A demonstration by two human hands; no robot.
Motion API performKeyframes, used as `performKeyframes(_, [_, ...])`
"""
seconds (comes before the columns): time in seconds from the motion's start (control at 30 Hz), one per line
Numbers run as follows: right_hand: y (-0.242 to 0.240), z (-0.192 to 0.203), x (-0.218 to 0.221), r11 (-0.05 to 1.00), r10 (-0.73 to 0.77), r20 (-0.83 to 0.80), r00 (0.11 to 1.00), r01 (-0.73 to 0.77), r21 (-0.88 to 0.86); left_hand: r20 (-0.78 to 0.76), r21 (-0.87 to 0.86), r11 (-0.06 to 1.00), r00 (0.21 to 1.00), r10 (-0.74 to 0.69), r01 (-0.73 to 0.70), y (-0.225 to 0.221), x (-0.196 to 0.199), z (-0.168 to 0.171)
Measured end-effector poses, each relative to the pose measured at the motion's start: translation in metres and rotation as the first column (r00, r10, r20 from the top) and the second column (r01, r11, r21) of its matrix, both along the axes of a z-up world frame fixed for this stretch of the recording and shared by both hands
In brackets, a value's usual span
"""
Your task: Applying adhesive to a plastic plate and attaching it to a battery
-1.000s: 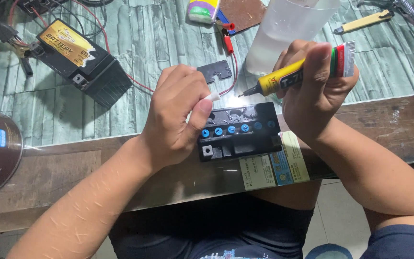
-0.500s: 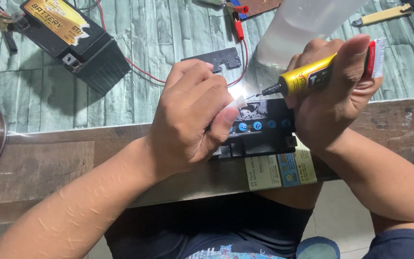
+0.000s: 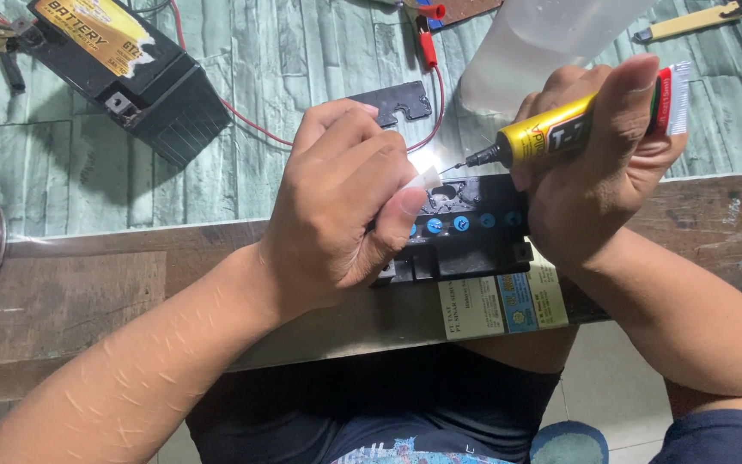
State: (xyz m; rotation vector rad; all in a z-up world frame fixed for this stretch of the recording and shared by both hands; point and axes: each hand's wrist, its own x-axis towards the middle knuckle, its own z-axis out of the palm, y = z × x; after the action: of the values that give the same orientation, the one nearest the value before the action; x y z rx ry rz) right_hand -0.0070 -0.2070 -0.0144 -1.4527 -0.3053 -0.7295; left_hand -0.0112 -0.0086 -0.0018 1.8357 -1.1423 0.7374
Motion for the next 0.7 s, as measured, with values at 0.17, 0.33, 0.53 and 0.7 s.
performKeyframes(0.17, [0.0020,0.0020,-0.0010,1.000,-0.007,-0.003,1.000,0.007,-0.025,-0.010,0.001,1.000,1.000,0.002,-0.002,-0.0001,-0.0003,-0.0006])
performKeyframes(0.33, [0.0021,0.0039,-0.0022,1.000,-0.020,-0.025,0.999,0.019,-0.020,-0.006,0.006,1.000,1.000,0.003,-0.003,0.0001,0.0000,-0.0003])
performKeyframes(0.53, [0.0025,0.0040,-0.0022,0.999,-0.009,-0.019,1.000,0.008,-0.031,-0.002,-0.003,1.000,1.000,0.005,-0.005,-0.0001,-0.0004,-0.0003])
performKeyframes(0.7, [0.0030,0.0032,-0.0013,0.999,-0.015,-0.035,0.999,0.017,0.033,-0.017,-0.001,1.000,1.000,0.007,-0.007,0.0007,-0.0010,0.0010])
